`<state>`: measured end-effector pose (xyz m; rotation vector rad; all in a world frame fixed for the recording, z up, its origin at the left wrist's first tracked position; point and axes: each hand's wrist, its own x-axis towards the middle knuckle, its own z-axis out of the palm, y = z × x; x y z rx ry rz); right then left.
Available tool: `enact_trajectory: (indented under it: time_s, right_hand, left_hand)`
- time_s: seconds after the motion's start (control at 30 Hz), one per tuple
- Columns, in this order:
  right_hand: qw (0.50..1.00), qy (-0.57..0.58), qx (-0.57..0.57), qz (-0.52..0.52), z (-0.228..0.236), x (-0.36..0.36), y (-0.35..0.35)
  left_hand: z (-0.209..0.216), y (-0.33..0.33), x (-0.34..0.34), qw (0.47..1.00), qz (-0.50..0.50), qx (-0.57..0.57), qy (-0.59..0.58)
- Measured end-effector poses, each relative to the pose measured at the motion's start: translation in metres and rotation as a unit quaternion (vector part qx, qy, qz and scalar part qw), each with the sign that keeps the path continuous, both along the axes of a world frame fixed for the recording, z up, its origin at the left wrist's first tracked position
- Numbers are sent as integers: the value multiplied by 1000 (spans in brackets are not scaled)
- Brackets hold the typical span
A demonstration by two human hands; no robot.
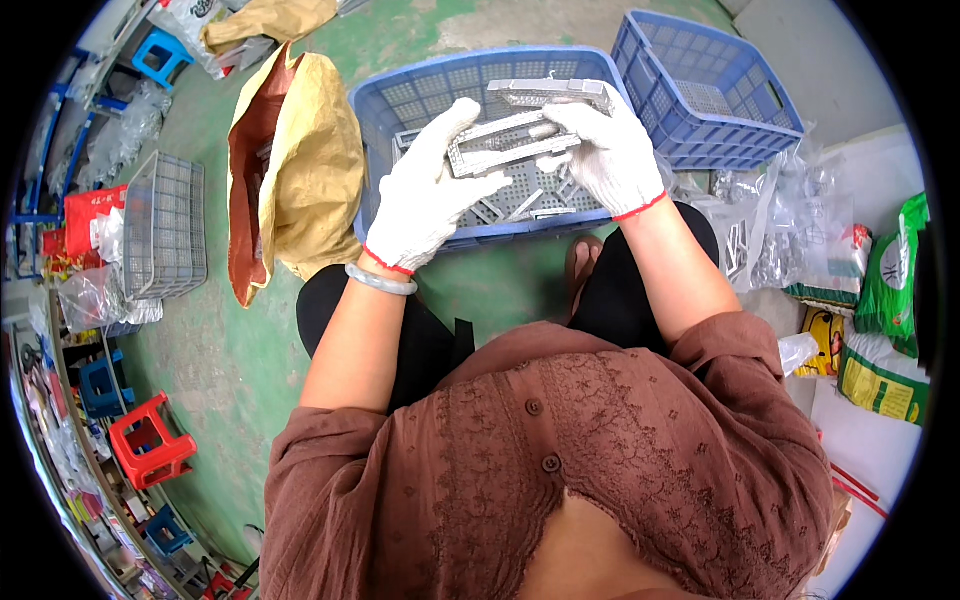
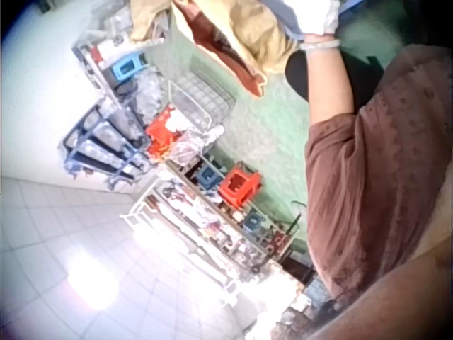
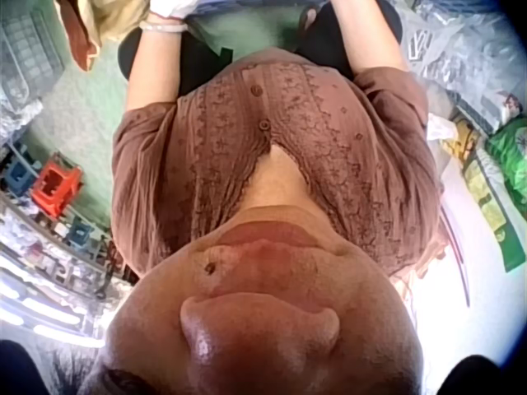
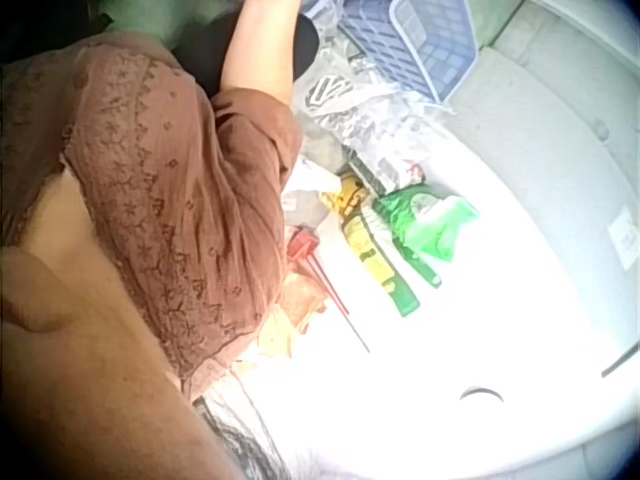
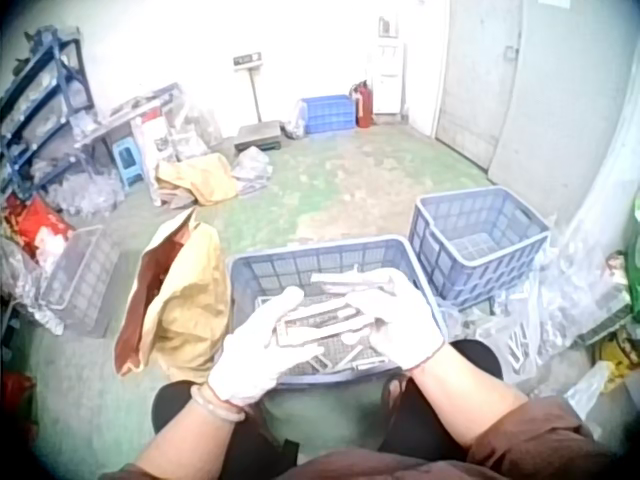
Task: The person sits on the floor and repeatedly picks up small rectangular metal parts from a blue crate. They hold the parts in gloved hands, turning them over to inspect the surfaces, and then place them back into the crate.
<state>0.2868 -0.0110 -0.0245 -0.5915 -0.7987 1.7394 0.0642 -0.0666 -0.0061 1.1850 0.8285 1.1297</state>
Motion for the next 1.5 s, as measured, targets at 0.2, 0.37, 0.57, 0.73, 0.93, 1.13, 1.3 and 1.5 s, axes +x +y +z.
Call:
enact_trajectory:
  time_s: [0.2,0.37,0.57,0.73,0.93,1.13,1.3,1.5]
  right_hand:
    - [1000,-15,6,-2,5,0,-4]
    - [1000,-1,20,-19,9,-2,-7]
    - [999,2,32,-21,8,-2,-8]
    - [1000,-10,23,-12,8,-1,-7]
    - [1000,4,-6,4,8,0,1]
    - [999,3,-45,10,6,1,-1]
    - [997,-23,-43,52,6,6,-5]
    - [997,-25,-57,45,9,-4,-10]
  left_hand:
    - [-4,1,-1,1000,7,15,-11]
    - [-8,4,-2,999,13,26,15]
    - [-8,3,-2,1000,5,21,-13]
    - [-7,3,-1,998,7,61,17]
    - [9,-1,-2,998,-18,-47,-25]
    - [17,-2,-3,996,23,-72,55]
    - [8,3,-10,994,49,-54,87]
    - [5,0,-9,992,52,-100,61]
